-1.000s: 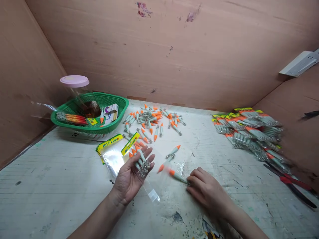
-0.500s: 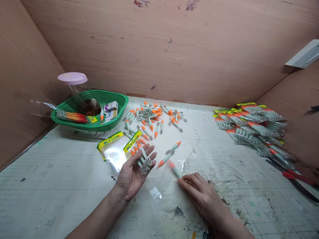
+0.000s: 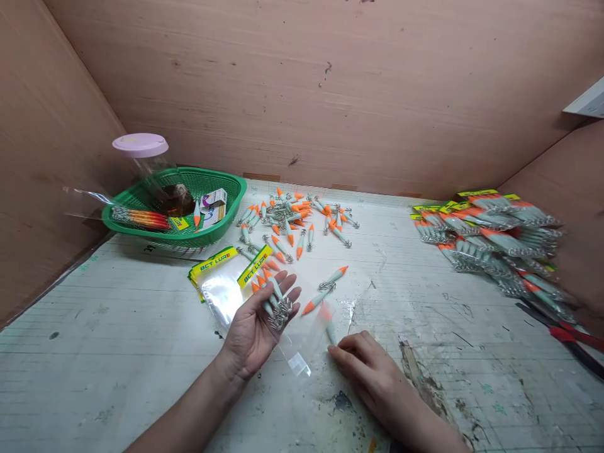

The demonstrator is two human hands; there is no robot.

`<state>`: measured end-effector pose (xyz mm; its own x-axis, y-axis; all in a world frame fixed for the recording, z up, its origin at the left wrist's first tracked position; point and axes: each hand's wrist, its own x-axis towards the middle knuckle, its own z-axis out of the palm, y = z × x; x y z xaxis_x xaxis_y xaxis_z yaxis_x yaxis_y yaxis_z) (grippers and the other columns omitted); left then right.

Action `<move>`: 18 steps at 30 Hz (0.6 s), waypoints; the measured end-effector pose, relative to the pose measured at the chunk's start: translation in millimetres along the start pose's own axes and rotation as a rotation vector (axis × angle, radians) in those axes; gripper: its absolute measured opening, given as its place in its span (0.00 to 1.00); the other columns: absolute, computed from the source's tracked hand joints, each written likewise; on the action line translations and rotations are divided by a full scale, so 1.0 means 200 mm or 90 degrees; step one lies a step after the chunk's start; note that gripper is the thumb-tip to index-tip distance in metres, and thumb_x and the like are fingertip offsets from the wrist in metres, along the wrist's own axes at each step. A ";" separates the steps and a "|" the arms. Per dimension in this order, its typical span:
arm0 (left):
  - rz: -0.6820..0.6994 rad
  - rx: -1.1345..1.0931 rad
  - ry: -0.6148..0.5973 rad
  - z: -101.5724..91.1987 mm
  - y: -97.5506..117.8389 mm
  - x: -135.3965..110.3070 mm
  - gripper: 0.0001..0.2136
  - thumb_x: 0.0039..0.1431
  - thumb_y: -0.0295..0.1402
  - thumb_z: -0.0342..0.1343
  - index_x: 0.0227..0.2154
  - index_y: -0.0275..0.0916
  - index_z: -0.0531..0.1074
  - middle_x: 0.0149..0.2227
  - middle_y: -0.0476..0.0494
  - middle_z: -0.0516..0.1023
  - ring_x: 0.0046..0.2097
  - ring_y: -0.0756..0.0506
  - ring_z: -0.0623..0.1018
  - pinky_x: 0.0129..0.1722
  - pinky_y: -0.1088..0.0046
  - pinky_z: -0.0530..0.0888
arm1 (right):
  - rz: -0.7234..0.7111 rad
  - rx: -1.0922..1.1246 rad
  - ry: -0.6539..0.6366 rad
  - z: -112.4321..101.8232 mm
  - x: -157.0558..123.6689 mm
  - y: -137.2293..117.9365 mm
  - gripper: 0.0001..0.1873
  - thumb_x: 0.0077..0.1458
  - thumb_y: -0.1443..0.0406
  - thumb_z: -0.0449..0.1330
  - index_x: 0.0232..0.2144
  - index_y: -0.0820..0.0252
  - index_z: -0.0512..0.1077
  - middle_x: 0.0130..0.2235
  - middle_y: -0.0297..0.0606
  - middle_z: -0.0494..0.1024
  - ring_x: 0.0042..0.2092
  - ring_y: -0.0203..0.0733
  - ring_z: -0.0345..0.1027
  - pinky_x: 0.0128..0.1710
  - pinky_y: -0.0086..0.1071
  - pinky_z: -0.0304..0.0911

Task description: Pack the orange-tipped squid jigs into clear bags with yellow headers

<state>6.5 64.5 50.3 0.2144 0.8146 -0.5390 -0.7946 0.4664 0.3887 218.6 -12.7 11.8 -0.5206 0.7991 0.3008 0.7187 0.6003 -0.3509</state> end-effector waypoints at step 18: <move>0.029 0.066 0.010 -0.01 -0.04 0.02 0.10 0.58 0.30 0.52 0.41 0.33 0.71 0.43 0.37 0.78 0.38 0.41 0.80 0.36 0.63 0.79 | 0.002 0.143 0.035 -0.40 -0.03 -0.08 0.15 0.56 0.70 0.56 0.46 0.53 0.66 0.35 0.42 0.73 0.36 0.43 0.70 0.31 0.32 0.70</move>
<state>12.5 63.2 43.0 0.1699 0.8309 -0.5298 -0.7404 0.4624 0.4878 247.6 -30.0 85.7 -0.4889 0.8014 0.3447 0.5958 0.5953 -0.5391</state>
